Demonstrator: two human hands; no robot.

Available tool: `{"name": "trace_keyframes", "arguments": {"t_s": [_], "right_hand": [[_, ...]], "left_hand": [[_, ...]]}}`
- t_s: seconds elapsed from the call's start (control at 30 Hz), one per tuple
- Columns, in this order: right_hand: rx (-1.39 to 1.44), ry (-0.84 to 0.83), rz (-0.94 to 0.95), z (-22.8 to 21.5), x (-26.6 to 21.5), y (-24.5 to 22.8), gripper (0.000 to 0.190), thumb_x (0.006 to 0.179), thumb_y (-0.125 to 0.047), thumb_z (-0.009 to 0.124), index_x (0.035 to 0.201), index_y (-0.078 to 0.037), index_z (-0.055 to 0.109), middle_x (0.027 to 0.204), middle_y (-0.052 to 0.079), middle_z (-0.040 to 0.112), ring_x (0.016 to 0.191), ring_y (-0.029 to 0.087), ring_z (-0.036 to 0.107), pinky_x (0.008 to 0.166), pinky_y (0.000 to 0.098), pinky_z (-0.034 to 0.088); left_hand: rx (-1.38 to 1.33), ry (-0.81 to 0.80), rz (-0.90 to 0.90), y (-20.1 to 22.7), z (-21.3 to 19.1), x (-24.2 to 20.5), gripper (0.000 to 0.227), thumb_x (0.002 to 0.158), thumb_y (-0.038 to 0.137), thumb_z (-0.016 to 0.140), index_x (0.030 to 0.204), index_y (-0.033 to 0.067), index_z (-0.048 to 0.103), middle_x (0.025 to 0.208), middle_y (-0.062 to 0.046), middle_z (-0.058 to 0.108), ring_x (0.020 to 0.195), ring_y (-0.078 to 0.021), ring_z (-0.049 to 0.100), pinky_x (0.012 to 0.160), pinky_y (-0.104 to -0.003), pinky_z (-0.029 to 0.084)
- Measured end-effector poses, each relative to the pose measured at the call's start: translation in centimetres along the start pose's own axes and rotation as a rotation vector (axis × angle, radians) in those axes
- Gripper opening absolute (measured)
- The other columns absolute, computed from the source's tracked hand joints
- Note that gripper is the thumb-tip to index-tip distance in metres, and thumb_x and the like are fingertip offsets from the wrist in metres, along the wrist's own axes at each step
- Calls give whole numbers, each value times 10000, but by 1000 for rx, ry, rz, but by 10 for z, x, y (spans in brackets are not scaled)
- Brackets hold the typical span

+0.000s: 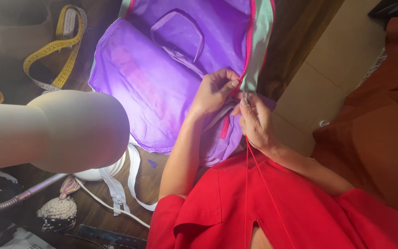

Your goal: The person trims excess threads and loose material from a zipper on a purple and green backpack using a small pair of shears, handling the fabric with their hands to access different parts of the zipper.

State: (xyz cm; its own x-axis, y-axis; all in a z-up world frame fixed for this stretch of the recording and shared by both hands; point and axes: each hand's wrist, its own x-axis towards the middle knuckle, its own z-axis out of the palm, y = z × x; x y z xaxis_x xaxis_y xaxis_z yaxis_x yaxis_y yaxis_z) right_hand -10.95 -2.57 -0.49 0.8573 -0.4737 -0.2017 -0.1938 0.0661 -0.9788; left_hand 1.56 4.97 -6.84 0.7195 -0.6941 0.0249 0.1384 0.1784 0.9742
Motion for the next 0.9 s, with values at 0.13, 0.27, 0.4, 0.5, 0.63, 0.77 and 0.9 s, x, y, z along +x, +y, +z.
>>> {"name": "trace_keyframes", "arguments": {"t_s": [0.13, 0.27, 0.4, 0.5, 0.63, 0.77, 0.9], "right_hand": [[-104, 168, -53, -34, 22, 60, 227, 1010, -169, 661, 1170, -40, 564, 692, 60, 584, 501, 77, 545, 383, 188, 382], [-86, 182, 63, -42, 27, 38, 353, 966, -199, 788, 1153, -23, 547, 660, 40, 503, 434, 48, 422, 353, 188, 297], [98, 229, 114, -48, 44, 52, 244, 946, -110, 816, 822, -55, 613, 533, -1, 438, 324, 21, 404, 275, 162, 286], [-243, 181, -358, -47, 44, 34, 228, 968, -32, 827, 801, 2, 676, 770, 92, 557, 698, 96, 509, 635, 241, 405], [-285, 232, -379, -71, 51, 64, 222, 984, -29, 803, 845, -25, 631, 749, 28, 513, 728, 69, 471, 661, 259, 410], [-272, 273, -394, -84, 58, 69, 243, 1015, -36, 785, 844, -40, 613, 727, 11, 502, 698, 54, 444, 644, 232, 370], [-245, 259, -281, -87, 56, 58, 154, 1027, -129, 752, 1079, -28, 648, 737, 29, 564, 537, 86, 475, 430, 207, 353]], "left_hand": [[-202, -15, -31, -4, -4, 1, 109, 943, 119, 707, 972, 14, 704, 713, -62, 640, 592, -120, 612, 500, -213, 503], [-341, -39, -48, 12, -4, -2, 152, 937, 138, 720, 965, -7, 685, 713, -50, 645, 580, -97, 621, 483, -198, 512], [-341, -58, -40, 10, -10, 1, 179, 946, 154, 725, 983, -15, 681, 719, -52, 643, 590, -96, 627, 483, -206, 523], [148, -162, 55, 42, -13, -10, 218, 1000, 190, 632, 1082, -10, 659, 814, -195, 664, 766, -294, 663, 688, -442, 561], [406, -184, 181, 55, -14, 7, 133, 997, 133, 616, 1028, 22, 684, 814, -220, 675, 789, -426, 704, 706, -463, 570], [329, -202, 224, 40, -12, 20, 130, 1003, 126, 602, 1019, 50, 707, 841, -180, 685, 822, -378, 721, 743, -440, 579], [120, -229, 120, 43, -8, 25, 179, 1036, 203, 586, 1013, 66, 700, 793, -111, 679, 762, -210, 685, 737, -377, 571]]}}
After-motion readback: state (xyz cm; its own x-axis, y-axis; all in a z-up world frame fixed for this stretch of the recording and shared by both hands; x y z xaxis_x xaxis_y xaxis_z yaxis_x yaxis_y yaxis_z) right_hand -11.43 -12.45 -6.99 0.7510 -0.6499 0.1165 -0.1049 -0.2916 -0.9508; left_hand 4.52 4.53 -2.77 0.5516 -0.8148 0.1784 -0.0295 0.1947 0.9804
